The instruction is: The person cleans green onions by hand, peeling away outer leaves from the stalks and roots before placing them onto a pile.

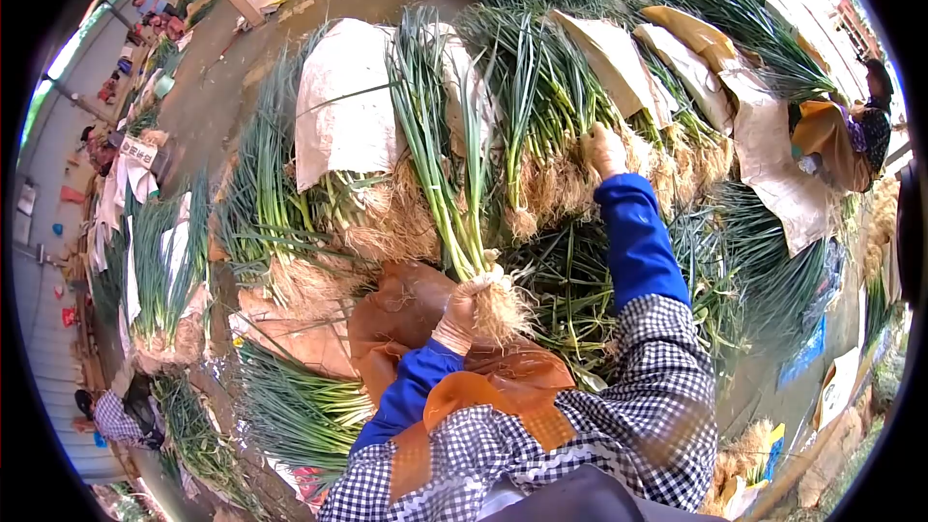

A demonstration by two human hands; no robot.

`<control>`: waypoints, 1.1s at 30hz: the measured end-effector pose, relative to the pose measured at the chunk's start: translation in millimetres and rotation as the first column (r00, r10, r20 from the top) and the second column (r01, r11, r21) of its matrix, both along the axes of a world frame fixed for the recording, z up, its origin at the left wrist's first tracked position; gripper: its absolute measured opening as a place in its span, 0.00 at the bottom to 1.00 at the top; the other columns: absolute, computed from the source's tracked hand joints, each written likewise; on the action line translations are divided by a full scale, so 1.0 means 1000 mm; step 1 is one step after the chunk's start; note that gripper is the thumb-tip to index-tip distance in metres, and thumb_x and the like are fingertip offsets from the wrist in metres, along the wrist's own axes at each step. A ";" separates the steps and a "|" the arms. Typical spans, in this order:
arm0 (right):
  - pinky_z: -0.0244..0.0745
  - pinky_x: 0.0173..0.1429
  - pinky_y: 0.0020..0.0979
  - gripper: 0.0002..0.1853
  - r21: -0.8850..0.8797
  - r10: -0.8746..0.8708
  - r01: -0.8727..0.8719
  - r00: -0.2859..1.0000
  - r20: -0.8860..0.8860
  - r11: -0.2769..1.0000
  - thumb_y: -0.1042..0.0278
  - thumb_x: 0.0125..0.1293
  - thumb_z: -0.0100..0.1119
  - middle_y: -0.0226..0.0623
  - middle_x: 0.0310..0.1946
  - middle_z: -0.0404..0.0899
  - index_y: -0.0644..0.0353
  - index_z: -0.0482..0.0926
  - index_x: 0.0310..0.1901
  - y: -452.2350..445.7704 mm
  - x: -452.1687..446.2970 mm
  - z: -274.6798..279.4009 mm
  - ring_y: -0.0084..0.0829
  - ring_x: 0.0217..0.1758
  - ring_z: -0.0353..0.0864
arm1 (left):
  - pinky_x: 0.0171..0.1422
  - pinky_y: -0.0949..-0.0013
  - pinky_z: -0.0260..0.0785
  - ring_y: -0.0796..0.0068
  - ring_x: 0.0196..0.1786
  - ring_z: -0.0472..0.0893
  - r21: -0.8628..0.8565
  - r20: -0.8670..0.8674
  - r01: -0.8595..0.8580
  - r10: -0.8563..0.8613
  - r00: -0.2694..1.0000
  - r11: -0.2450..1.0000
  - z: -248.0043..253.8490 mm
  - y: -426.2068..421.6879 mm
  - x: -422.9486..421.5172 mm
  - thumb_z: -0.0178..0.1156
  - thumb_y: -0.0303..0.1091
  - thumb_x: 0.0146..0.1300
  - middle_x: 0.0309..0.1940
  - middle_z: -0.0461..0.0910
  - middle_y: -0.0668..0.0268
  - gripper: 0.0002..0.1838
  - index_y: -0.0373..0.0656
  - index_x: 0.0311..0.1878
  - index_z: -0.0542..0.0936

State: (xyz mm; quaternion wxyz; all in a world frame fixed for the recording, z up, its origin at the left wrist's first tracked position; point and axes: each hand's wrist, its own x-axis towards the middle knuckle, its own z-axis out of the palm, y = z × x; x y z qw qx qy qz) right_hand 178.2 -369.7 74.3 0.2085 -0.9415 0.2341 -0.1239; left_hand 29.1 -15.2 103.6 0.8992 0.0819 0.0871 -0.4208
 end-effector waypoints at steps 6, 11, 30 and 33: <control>0.75 0.45 0.25 0.11 0.513 0.432 -0.212 0.827 -0.359 0.832 0.62 0.64 0.52 0.33 0.40 0.78 0.59 0.76 0.41 0.062 -0.089 0.051 0.25 0.42 0.76 | 0.42 0.70 0.74 0.72 0.34 0.78 0.486 0.115 -0.113 0.065 0.991 0.867 -0.042 -0.006 0.001 0.56 0.19 0.54 0.33 0.74 0.67 0.17 0.41 0.48 0.72; 0.77 0.38 0.30 0.24 0.140 0.115 -0.062 0.905 -0.411 0.988 0.45 0.59 0.56 0.40 0.38 0.80 0.58 0.75 0.46 0.052 -0.058 0.082 0.28 0.40 0.80 | 0.40 0.71 0.74 0.73 0.34 0.78 0.509 0.102 -0.099 0.053 0.993 0.855 -0.031 -0.006 -0.002 0.56 0.18 0.54 0.32 0.74 0.67 0.15 0.39 0.46 0.73; 0.69 0.47 0.28 0.09 0.851 -0.225 -0.015 0.962 0.156 0.524 0.68 0.63 0.56 0.34 0.43 0.76 0.61 0.75 0.42 0.117 -0.243 -0.060 0.26 0.43 0.73 | 0.44 0.72 0.73 0.71 0.37 0.79 0.635 0.173 -0.131 0.024 0.985 0.762 -0.056 -0.036 -0.030 0.56 0.17 0.54 0.32 0.78 0.65 0.10 0.41 0.38 0.74; 0.72 0.48 0.37 0.21 -0.303 -0.027 0.030 1.000 0.015 0.953 0.59 0.54 0.64 0.40 0.45 0.76 0.58 0.74 0.48 0.083 -0.255 -0.069 0.40 0.46 0.77 | 0.46 0.72 0.73 0.71 0.38 0.79 0.625 0.162 -0.115 0.017 0.987 0.772 -0.064 -0.022 -0.030 0.57 0.17 0.54 0.33 0.78 0.65 0.12 0.41 0.41 0.74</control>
